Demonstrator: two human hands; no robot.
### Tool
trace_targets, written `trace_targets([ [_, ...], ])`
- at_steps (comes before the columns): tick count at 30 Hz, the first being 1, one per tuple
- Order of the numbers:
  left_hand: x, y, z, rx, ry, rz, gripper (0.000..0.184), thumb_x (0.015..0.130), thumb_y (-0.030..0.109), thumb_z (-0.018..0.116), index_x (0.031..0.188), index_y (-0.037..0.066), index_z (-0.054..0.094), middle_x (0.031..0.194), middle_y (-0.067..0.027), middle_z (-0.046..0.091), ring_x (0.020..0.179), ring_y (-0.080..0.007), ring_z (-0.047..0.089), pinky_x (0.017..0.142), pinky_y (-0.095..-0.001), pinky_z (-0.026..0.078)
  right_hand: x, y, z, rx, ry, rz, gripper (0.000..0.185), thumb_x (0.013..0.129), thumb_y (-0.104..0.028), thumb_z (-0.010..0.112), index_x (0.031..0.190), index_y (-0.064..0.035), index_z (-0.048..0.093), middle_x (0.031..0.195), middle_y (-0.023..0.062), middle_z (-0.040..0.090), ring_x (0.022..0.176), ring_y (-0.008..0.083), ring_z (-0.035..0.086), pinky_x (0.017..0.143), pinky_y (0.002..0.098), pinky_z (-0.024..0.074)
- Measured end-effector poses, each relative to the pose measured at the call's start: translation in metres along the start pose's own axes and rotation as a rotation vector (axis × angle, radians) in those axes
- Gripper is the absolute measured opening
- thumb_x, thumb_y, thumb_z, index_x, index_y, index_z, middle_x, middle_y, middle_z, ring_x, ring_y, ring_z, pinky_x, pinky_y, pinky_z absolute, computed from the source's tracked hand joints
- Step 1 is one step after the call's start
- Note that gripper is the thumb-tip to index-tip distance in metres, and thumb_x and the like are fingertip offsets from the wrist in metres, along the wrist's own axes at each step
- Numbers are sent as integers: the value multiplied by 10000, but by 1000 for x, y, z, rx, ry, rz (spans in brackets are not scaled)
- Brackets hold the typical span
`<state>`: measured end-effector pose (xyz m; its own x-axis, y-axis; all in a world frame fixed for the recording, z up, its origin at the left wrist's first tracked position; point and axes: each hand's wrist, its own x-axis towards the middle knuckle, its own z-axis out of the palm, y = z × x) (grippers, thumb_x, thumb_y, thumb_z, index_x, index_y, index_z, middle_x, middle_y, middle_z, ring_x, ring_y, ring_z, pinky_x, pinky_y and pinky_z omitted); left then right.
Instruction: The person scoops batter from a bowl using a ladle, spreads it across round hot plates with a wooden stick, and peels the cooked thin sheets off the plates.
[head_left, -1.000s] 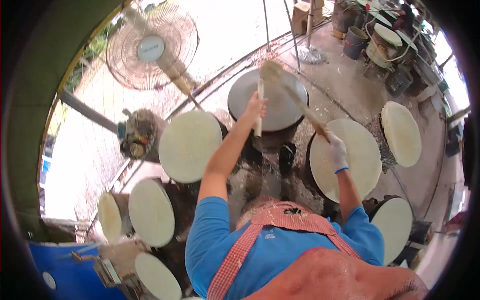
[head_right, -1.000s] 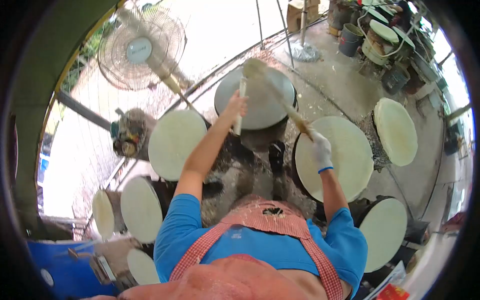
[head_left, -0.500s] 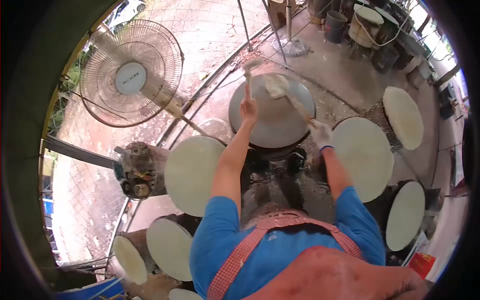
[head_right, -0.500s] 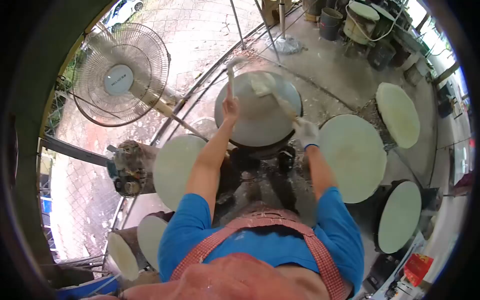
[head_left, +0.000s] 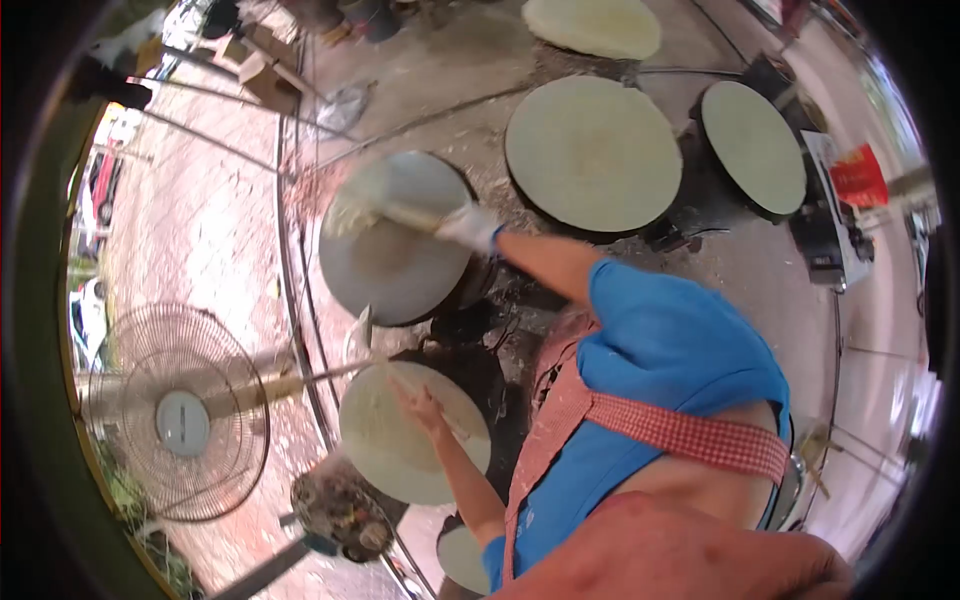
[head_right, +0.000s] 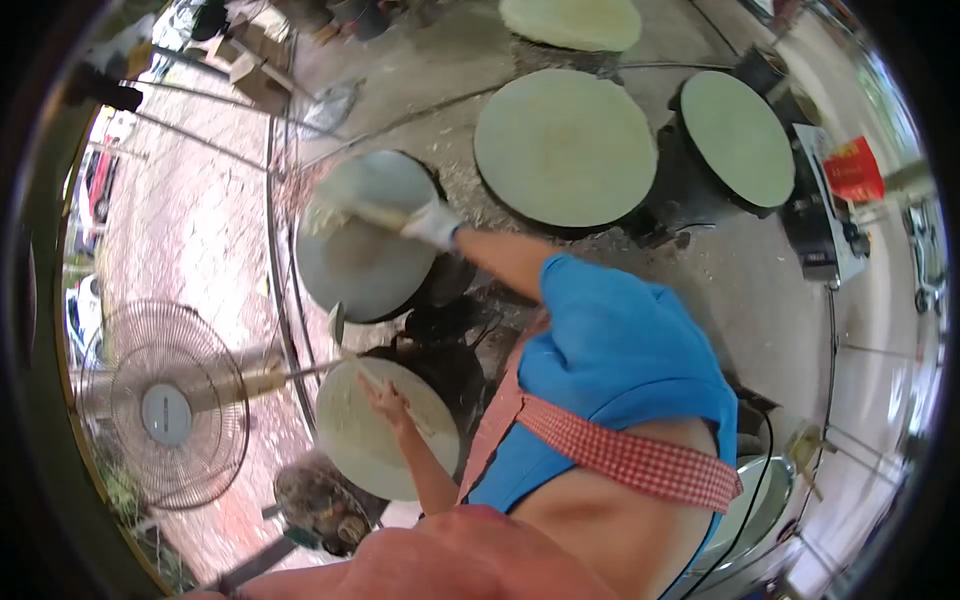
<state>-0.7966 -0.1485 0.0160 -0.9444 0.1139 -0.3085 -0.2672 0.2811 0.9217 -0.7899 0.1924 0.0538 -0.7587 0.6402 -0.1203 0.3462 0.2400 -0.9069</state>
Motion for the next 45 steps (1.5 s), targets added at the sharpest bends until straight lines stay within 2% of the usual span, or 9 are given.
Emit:
trace_targets([
  [3,6,-8,-7,-27,-53,40,706,748,-20,536,1374,142,253,537,-2,418,391,-94,376,322,-235,294,21,8,41,-30,-239,-118,308,683,-259,632,934,-86,672,868,120,657,806,203,614,766,299,463],
  [8,13,-15,-12,133,-59,11,710,739,-21,552,1370,129,262,1278,-112,430,480,-107,486,401,-219,400,79,65,-14,514,-245,-82,301,780,-216,602,1004,-19,634,787,87,652,668,146,603,609,262,486],
  [12,2,3,3,141,24,24,691,757,-22,532,1370,152,263,1220,-101,490,466,-102,476,382,-233,392,40,28,34,428,-458,260,263,769,-182,623,993,-45,649,584,-28,545,396,51,376,356,223,266],
  [19,1,1,4,288,-1,7,651,772,46,536,1360,116,266,1316,-147,391,588,-177,546,474,-270,476,108,3,-36,458,-577,256,259,739,-131,642,962,0,646,709,24,632,513,63,517,426,211,370],
  [22,14,-29,5,417,95,233,671,758,-1,501,1370,113,250,857,-122,568,395,-98,421,340,-243,362,90,-7,-22,339,-637,440,294,754,-174,644,986,7,631,645,67,614,375,86,439,341,219,311],
  [27,-14,35,24,400,118,184,638,780,78,532,1360,99,268,1343,-131,376,864,-234,584,636,-292,478,133,20,-41,371,-807,329,280,763,-191,638,1013,-65,639,545,1,510,336,73,344,314,225,252],
  [37,-44,-6,16,247,172,113,686,776,0,485,1386,134,202,1347,-106,370,583,-98,502,443,-193,383,185,105,2,189,-952,-9,357,737,-222,668,1055,-66,626,543,-20,514,355,60,367,322,243,269],
  [40,-80,7,20,-172,298,13,705,791,-22,472,1395,160,158,1083,-121,562,437,-68,412,361,-188,312,186,25,-33,206,-997,247,304,695,-187,685,964,-46,657,576,-10,522,416,57,420,347,233,297],
  [45,-121,36,34,-271,344,-350,674,830,-1,478,1391,175,150,520,23,343,346,-72,331,292,-226,275,178,-27,-6,102,-1117,186,355,704,-179,674,1002,10,631,608,51,574,366,91,422,326,224,298],
])
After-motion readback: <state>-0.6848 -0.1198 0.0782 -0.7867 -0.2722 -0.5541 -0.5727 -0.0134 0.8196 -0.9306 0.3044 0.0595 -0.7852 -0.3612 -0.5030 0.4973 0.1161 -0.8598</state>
